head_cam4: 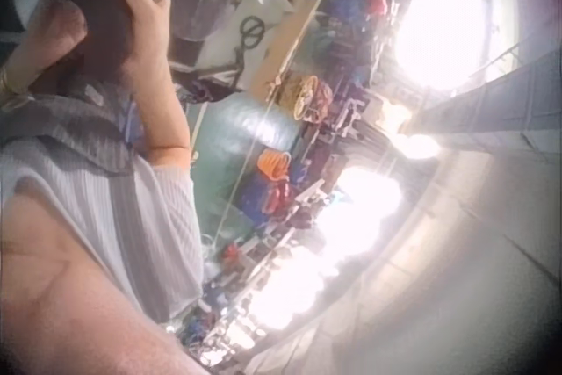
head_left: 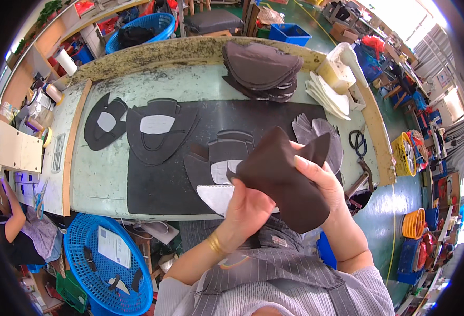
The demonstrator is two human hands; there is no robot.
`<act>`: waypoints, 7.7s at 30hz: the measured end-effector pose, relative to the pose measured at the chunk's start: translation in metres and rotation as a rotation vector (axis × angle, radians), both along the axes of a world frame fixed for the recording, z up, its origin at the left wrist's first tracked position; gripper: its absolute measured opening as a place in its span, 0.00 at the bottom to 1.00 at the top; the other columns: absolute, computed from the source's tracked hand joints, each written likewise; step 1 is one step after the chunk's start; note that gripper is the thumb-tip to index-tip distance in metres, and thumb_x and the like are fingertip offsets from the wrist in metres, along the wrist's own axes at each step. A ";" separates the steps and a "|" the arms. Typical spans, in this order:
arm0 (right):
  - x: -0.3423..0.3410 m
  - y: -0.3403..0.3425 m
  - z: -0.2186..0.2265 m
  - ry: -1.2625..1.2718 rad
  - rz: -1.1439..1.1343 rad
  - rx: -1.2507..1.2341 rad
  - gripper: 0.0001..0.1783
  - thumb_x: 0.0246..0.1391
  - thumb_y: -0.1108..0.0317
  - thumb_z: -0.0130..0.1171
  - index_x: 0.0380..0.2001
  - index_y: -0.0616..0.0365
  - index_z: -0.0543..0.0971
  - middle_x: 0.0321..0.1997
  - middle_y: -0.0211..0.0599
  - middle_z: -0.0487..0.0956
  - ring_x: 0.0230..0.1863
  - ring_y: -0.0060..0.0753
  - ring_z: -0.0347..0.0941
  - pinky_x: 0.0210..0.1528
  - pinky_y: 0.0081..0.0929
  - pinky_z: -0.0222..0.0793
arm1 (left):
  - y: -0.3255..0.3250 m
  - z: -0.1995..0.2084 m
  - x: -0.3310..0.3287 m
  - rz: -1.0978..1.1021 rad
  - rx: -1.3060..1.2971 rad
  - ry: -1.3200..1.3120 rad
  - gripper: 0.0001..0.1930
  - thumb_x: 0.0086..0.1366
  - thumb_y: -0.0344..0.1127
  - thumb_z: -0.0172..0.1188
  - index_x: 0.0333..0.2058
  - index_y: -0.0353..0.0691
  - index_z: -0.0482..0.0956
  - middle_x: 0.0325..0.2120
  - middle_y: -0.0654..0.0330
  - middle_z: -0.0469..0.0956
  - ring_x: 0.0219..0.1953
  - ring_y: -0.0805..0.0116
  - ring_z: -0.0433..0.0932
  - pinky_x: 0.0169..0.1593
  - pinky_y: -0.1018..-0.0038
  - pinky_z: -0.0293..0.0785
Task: The person peels backings from white liners and layers them with grey fabric and brown fabric pieces onto black shoe components by hand. Then, the person places a cutting board on the table and takes a tool from a wooden storage box.
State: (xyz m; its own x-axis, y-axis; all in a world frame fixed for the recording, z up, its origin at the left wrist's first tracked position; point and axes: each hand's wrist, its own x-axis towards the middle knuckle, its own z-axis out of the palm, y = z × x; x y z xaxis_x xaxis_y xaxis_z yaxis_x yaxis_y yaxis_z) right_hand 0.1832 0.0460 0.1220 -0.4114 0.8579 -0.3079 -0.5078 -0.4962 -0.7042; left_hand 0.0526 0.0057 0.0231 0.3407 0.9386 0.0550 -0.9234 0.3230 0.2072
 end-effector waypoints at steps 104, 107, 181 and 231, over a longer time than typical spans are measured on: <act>-0.049 0.014 -0.130 -1.168 0.676 1.710 0.43 0.49 0.41 0.54 0.58 0.66 0.65 0.65 0.46 0.62 0.67 0.42 0.56 0.67 0.41 0.49 | 0.013 -0.050 -0.115 0.752 -0.149 1.666 0.20 0.53 0.25 0.68 0.43 0.37 0.70 0.30 0.64 0.74 0.29 0.80 0.72 0.33 0.84 0.70; -0.053 0.011 -0.128 -1.192 0.686 1.702 0.42 0.50 0.41 0.53 0.58 0.65 0.65 0.64 0.44 0.63 0.67 0.40 0.56 0.68 0.40 0.48 | 0.010 -0.053 -0.115 0.823 -0.031 1.703 0.18 0.53 0.25 0.67 0.42 0.37 0.71 0.29 0.63 0.76 0.28 0.80 0.72 0.32 0.84 0.70; 0.005 0.261 -0.045 -1.676 0.033 1.838 0.28 0.56 0.51 0.53 0.54 0.61 0.72 0.62 0.48 0.66 0.66 0.47 0.56 0.66 0.39 0.49 | 0.067 -0.050 -0.204 0.467 0.455 2.590 0.35 0.55 0.46 0.64 0.52 0.23 0.65 0.56 0.37 0.63 0.62 0.42 0.58 0.63 0.53 0.54; 0.195 0.194 -0.095 -1.053 -0.877 0.947 0.06 0.54 0.72 0.56 0.30 0.62 0.80 0.25 0.31 0.77 0.30 0.24 0.72 0.32 0.21 0.66 | 0.252 0.000 0.164 0.532 0.758 1.512 0.15 0.62 0.36 0.59 0.43 0.32 0.75 0.36 0.49 0.79 0.34 0.60 0.80 0.39 0.72 0.75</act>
State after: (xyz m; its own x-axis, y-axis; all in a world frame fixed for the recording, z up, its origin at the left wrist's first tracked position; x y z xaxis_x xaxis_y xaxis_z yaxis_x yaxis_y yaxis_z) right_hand 0.3778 0.2396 0.0272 0.3001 0.7332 0.6102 0.4780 0.4381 -0.7614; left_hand 0.2165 0.2580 0.0230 0.1958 0.8741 0.4446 0.2347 -0.4819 0.8442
